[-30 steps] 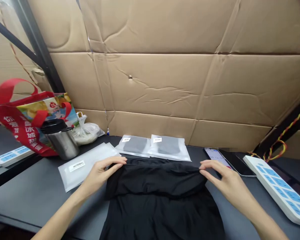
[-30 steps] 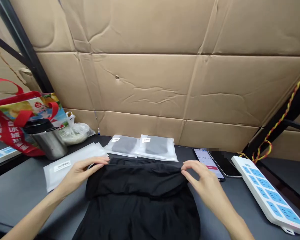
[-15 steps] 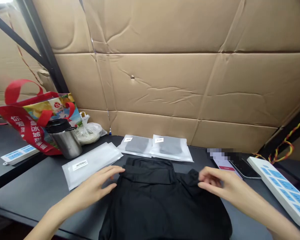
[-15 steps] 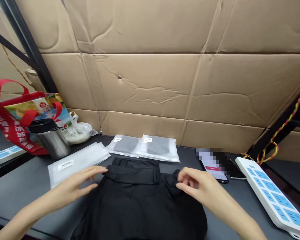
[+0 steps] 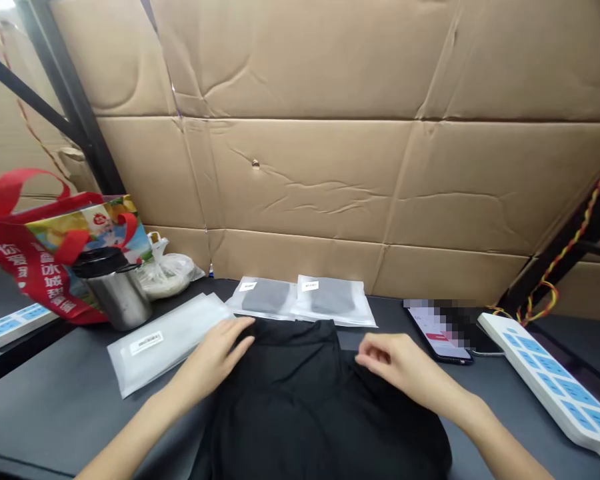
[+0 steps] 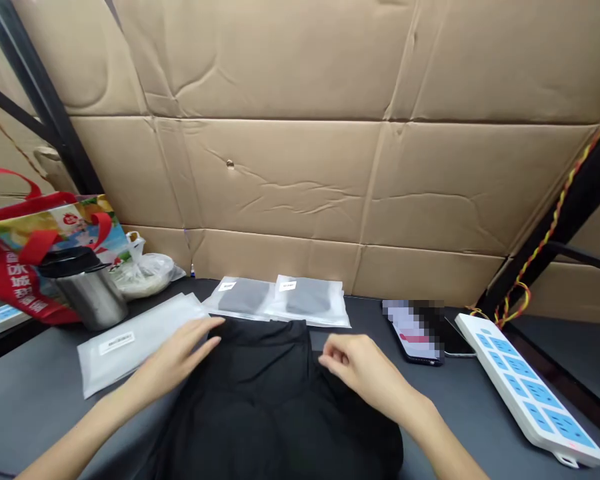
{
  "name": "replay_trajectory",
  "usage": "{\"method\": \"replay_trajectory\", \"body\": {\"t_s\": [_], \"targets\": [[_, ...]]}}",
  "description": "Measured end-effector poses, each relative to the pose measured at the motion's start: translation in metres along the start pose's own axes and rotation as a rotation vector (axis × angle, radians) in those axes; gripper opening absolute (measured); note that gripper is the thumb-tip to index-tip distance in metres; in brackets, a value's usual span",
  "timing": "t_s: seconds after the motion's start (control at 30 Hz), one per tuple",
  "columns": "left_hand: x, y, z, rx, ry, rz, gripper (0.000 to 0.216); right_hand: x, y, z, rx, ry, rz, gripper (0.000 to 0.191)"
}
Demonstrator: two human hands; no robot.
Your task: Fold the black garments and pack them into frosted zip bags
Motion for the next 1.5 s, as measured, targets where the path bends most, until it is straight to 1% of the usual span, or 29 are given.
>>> {"method": "replay_trajectory", "body": {"t_s": [0.03,0.07,0.1,0.17,0.2,0.27,0.3,0.33,0.4,0.47,0.53,0.6,0.67,0.7,0.77,0.8,0.83,0.87,0.9,0.97,1.0,1.07,1.1,1.17,1.27,1.33,1.43,1.5], "targets": [[-0.016,0.005,0.008,0.079,0.044,0.013,0.04,-0.004,0.006,0.011,0.081,0.005,0.027,0.028],[-0.032,0.011,0.017,0.183,0.088,0.032,0.043,-0.009,0.01,0.02,0.128,0.02,0.062,0.029],[-0.049,0.016,0.027,0.288,0.131,0.049,0.047,-0.016,0.013,0.027,0.133,0.033,0.099,0.027],[-0.077,0.023,0.044,0.45,0.183,0.067,0.057,-0.026,0.013,0.034,0.048,0.017,0.144,0.024],[-0.087,0.025,0.051,0.498,0.196,0.068,0.061,-0.028,0.012,0.035,-0.02,-0.007,0.145,0.029],[-0.098,0.027,0.058,0.536,0.201,0.068,0.068,-0.029,0.007,0.035,-0.135,-0.052,0.13,0.044],[-0.1,0.027,0.06,0.532,0.199,0.069,0.071,-0.028,0.006,0.034,-0.168,-0.061,0.124,0.047],[-0.1,0.028,0.061,0.52,0.197,0.071,0.072,-0.025,0.005,0.033,-0.178,-0.07,0.127,0.046],[-0.099,0.028,0.062,0.497,0.199,0.073,0.071,-0.015,0.007,0.033,-0.149,-0.1,0.173,0.045],[-0.098,0.028,0.062,0.492,0.202,0.07,0.068,-0.008,0.009,0.032,-0.121,-0.145,0.242,0.047],[-0.098,0.028,0.063,0.507,0.204,0.076,0.066,-0.008,0.009,0.028,-0.129,-0.166,0.277,0.04],[-0.097,0.029,0.064,0.523,0.194,0.068,0.065,-0.02,0.007,0.02,-0.148,-0.11,0.222,0.027],[-0.097,0.03,0.065,0.535,0.197,0.06,0.065,-0.041,0.004,0.008,-0.156,0.02,0.117,0.025],[-0.098,0.03,0.066,0.533,0.205,0.061,0.065,-0.05,0.001,0.004,-0.181,0.097,0.087,0.025],[-0.1,0.028,0.068,0.52,0.229,0.082,0.065,-0.062,-0.01,0.001,-0.317,0.212,0.124,0.028],[-0.101,0.026,0.069,0.514,0.24,0.095,0.066,-0.06,-0.016,0.003,-0.405,0.219,0.176,0.029],[-0.1,0.025,0.069,0.507,0.246,0.103,0.066,-0.053,-0.021,0.006,-0.482,0.189,0.226,0.028],[-0.099,0.024,0.069,0.502,0.248,0.107,0.067,-0.042,-0.022,0.008,-0.519,0.126,0.258,0.026],[-0.097,0.023,0.067,0.497,0.247,0.106,0.067,-0.031,-0.019,0.01,-0.505,0.042,0.268,0.025],[-0.089,0.021,0.058,0.46,0.244,0.084,0.063,-0.01,-0.002,0.013,-0.373,-0.118,0.269,0.027],[-0.082,0.02,0.051,0.425,0.24,0.06,0.06,-0.005,0.009,0.015,-0.299,-0.166,0.282,0.028],[-0.064,0.021,0.034,0.344,0.224,-0.012,0.054,-0.006,0.028,0.016,-0.207,-0.181,0.335,0.033],[-0.054,0.023,0.026,0.306,0.209,-0.055,0.052,-0.012,0.034,0.017,-0.182,-0.157,0.357,0.037],[-0.034,0.033,0.015,0.279,0.169,-0.126,0.051,-0.028,0.042,0.017,-0.131,-0.092,0.367,0.042],[-0.018,0.05,0.013,0.319,0.143,-0.152,0.055,-0.041,0.037,0.017,-0.056,-0.047,0.314,0.039],[-0.018,0.057,0.015,0.334,0.15,-0.135,0.057,-0.036,0.025,0.012,-0.048,-0.052,0.274,0.036],[-0.023,0.059,0.019,0.314,0.157,-0.115,0.058,-0.008,0.007,-0.008,-0.129,-0.07,0.247,0.024],[-0.025,0.059,0.019,0.302,0.157,-0.111,0.058,0.024,0.006,-0.028,-0.187,-0.129,0.295,0.018]]}}
Point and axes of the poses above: each hand's wrist, its own z-axis away from the middle knuckle, its own y-axis out of the palm, x = y × z, the point moved 7 cm from there along -z, towards the middle knuckle, and after that the axes turned 7 degrees about y, right-handed, at the moved point
